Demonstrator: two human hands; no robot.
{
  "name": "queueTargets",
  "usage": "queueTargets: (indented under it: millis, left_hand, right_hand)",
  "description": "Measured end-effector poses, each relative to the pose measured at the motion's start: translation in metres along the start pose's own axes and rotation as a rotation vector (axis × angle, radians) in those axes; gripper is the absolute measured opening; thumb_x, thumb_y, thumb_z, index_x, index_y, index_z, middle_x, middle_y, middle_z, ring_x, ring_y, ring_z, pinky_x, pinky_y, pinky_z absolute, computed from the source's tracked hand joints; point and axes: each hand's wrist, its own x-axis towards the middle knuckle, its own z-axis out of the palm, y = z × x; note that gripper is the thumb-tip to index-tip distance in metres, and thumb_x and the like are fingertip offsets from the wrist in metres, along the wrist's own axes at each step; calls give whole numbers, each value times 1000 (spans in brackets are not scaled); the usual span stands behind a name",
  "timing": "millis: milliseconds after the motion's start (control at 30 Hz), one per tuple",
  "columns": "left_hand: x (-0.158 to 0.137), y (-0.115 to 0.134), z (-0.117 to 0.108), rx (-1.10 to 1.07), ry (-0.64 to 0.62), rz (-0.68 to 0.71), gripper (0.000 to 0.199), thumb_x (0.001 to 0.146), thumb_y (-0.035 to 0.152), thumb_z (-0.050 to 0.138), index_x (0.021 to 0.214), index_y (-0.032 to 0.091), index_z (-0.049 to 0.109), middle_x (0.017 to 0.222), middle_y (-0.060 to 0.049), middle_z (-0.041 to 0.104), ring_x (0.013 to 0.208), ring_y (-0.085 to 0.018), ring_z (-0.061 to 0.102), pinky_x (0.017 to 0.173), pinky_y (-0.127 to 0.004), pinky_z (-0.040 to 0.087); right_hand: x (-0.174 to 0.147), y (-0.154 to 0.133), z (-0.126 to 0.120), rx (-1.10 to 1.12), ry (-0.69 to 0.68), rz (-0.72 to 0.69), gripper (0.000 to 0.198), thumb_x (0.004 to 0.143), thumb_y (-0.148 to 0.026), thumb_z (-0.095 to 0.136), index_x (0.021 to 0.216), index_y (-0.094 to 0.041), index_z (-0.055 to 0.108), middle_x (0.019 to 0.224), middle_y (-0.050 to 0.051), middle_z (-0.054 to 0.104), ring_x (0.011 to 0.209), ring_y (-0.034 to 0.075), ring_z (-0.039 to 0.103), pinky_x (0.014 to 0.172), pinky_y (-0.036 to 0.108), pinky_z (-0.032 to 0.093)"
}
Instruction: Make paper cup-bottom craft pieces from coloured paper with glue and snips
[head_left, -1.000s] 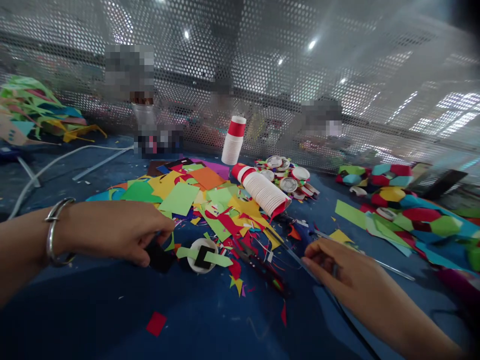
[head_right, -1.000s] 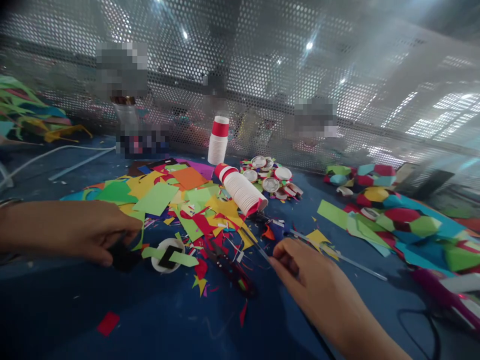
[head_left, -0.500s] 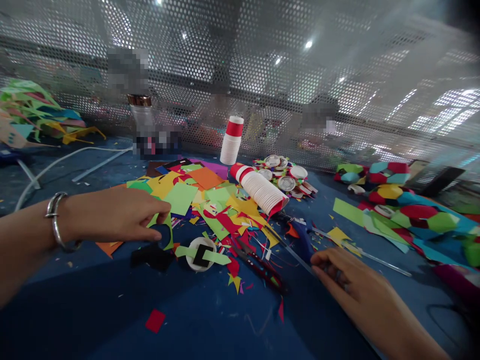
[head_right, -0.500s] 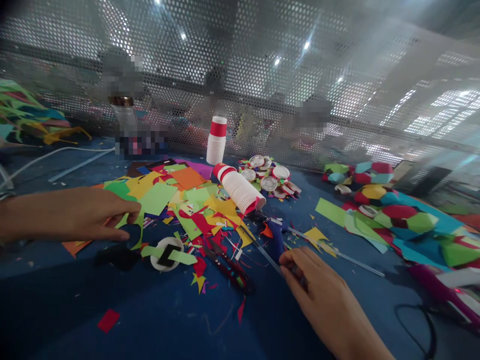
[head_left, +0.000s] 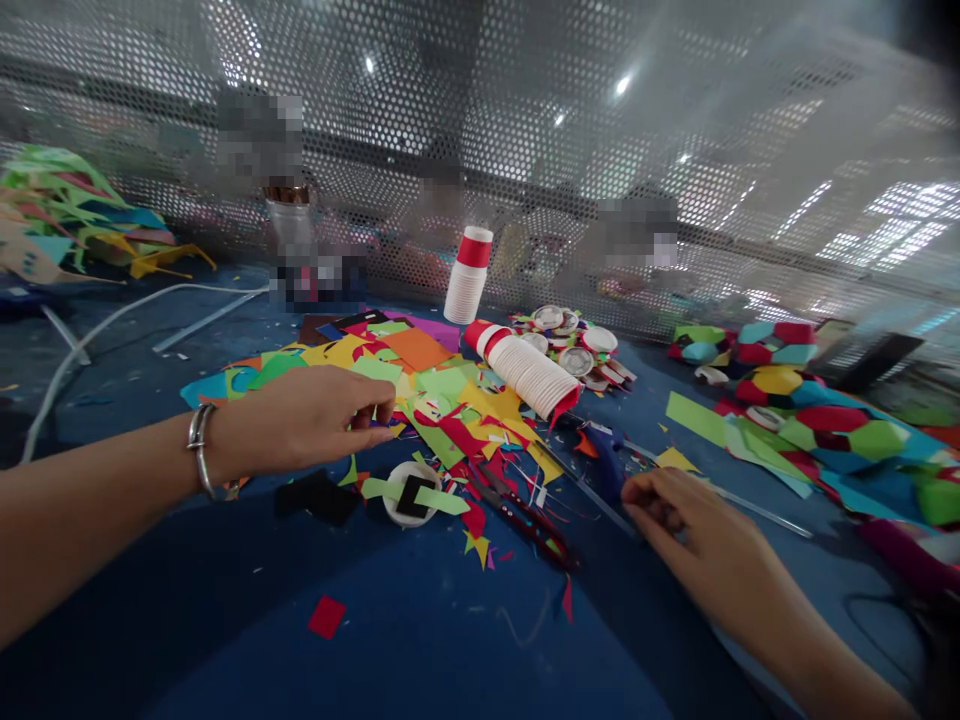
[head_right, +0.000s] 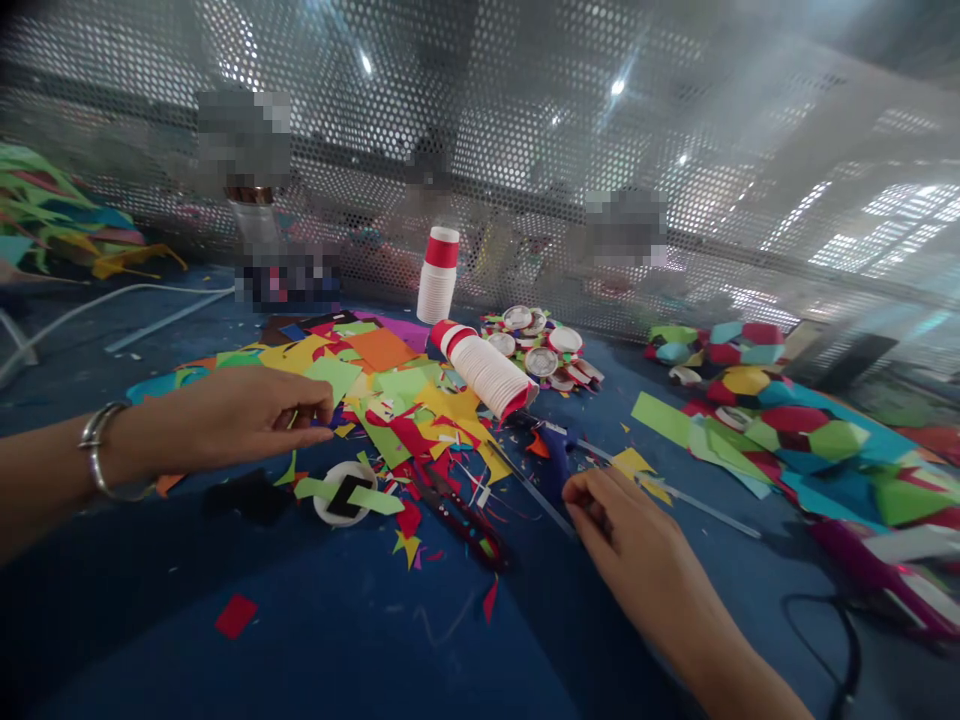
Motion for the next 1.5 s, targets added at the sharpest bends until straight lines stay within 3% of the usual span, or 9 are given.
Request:
queueTargets:
  millis: [200,433,733,1033,1100,1200,1333,1400,1500]
  left_hand:
    - [-1,3,4,0,4,23,31,99,46,47,84,21,59,79,-5,66,67,-20,57,59,-31,27]
    - [1,-1,5,11,17,8,31,99,48,48,87,21,60,80,-5,66,69,-21,57,60,-31,27]
    - [2,2,2,57,16,-8,26,98,42,49,84,21,56,75,-3,62,65,-20,55,59,-30,26]
    - [2,-6,3,-4,106,38,19,98,33,48,94,20,63,92,-4,70,76,-20,60,66,-31,36]
    - [2,-6,3,-57,109,47,18,97,30,50,94,20,64,93,-4,71,77,-19,61,68,-30,39]
    - [-1,0,2,-169,6,65,22,97,40,56,101,21,66,99,-4,71,84,-20,64,72,-31,43]
    - [-11,15,5,-262,-116,141,58,82,59,75,125,24,60,124,-6,64,108,-26,62,89,-35,48]
    - [-14,22,8,-269,-123,186,68,78,58,80,130,22,56,128,-8,61,116,-28,58,97,-38,46]
    - [-13,26,15,-264,-102,198,64,79,52,82,128,21,57,124,-8,60,116,-28,56,98,-39,44]
  right_hand:
    - [12,-1,-3,-33,-51,-56,10,95,-25,51,93,-24,60,89,4,65,73,21,62,69,36,51]
    - [22,7,-4,-61,-13,-90,9,94,-26,53,92,-23,61,93,6,66,79,23,65,74,38,51]
    - [-1,-7,1,-113,56,-185,20,101,-37,50,102,-25,64,105,9,68,104,30,64,90,47,50]
    - [5,-19,6,-81,-71,-179,21,102,-38,50,103,-24,65,93,7,68,82,24,64,74,41,50]
    - [10,-29,4,-71,-49,-190,18,102,-35,51,102,-24,65,91,6,68,79,23,64,72,39,49]
    - [21,-55,-2,-53,-8,-253,15,100,-31,53,97,-23,65,87,5,68,75,22,63,68,36,47]
    - [41,-99,-6,17,-4,-383,11,96,-23,54,89,-21,62,84,5,66,75,21,62,67,34,45]
    - [53,-116,-3,44,-31,-404,11,95,-21,54,86,-20,61,83,5,66,75,21,61,66,34,45]
    - [67,-128,9,96,-73,-422,8,92,-17,55,88,-19,62,85,6,67,78,21,61,69,34,45]
